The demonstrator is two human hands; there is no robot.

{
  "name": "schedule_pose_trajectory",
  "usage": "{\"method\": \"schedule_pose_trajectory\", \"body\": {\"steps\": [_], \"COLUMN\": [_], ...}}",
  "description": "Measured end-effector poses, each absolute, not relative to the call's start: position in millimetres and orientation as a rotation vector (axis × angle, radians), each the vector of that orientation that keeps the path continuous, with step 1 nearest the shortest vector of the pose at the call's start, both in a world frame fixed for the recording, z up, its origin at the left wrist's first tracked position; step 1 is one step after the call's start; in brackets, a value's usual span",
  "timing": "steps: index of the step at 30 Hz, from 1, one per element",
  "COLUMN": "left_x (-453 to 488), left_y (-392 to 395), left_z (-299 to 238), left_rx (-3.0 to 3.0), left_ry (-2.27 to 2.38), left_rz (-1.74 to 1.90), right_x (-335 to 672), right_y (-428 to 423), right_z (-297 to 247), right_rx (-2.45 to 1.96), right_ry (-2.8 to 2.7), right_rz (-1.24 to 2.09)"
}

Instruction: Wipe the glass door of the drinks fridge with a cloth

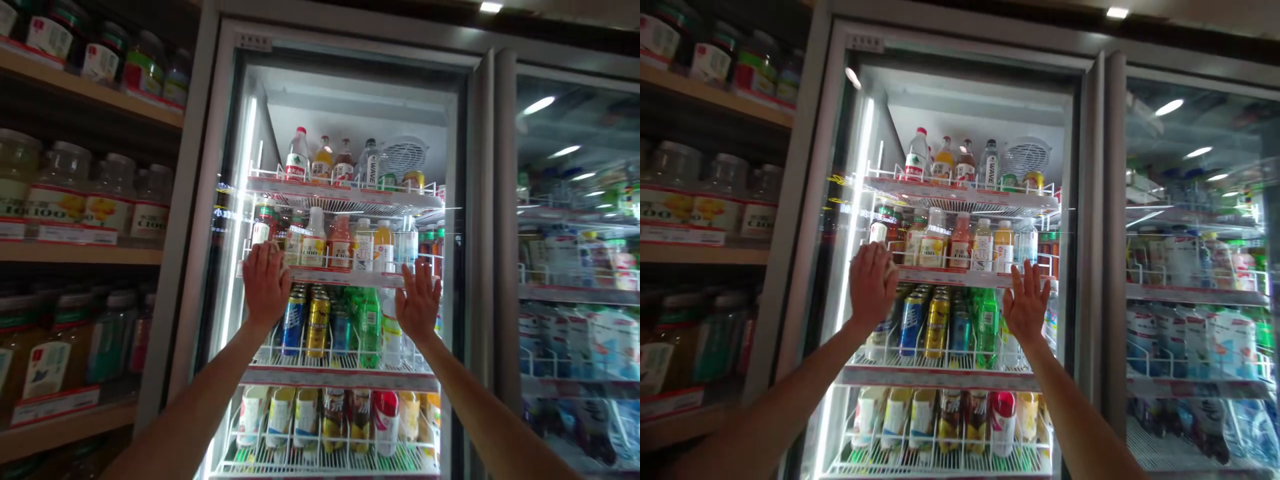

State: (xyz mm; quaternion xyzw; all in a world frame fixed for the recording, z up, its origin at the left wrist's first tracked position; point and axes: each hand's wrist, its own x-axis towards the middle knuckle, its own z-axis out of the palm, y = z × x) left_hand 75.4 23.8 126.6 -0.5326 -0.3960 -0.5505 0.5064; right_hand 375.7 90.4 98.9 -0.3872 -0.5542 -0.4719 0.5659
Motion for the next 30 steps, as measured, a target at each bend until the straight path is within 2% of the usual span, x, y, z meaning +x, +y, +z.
{"method": "schedule_pose_trajectory", "body": {"steps": [6,12,19,25,30], "left_x": [100.2,75.8,114.0,92.6,119.5], "left_y": [25.4,29.5,36.0,35.7,36.3], "left_z": [111.2,148.5,128.7,157.2,134.7], "left_rx": [-1.607,-1.218,-1.601,-1.287,-1.619], "left_ry": [-0.666,-0.963,-0.64,-0.92,-0.672], "left_rz": [-0.778,-1.299,-0.857,-1.326,-0.875], "right_x": [375.7,375.4,375.2,375.4,375.9], "right_y": [91.8,92.2,91.8,90.7,91.6], "right_z": [98.4,98.2,98.3,98.7,98.0], "right_rx": [-0.887,-0.887,-0.896,-0.904,-0.917], "right_ry": [-1.297,-1.299,-1.307,-1.308,-1.32], "right_rz": [-1.106,-1.101,-1.083,-1.103,-1.059]}}
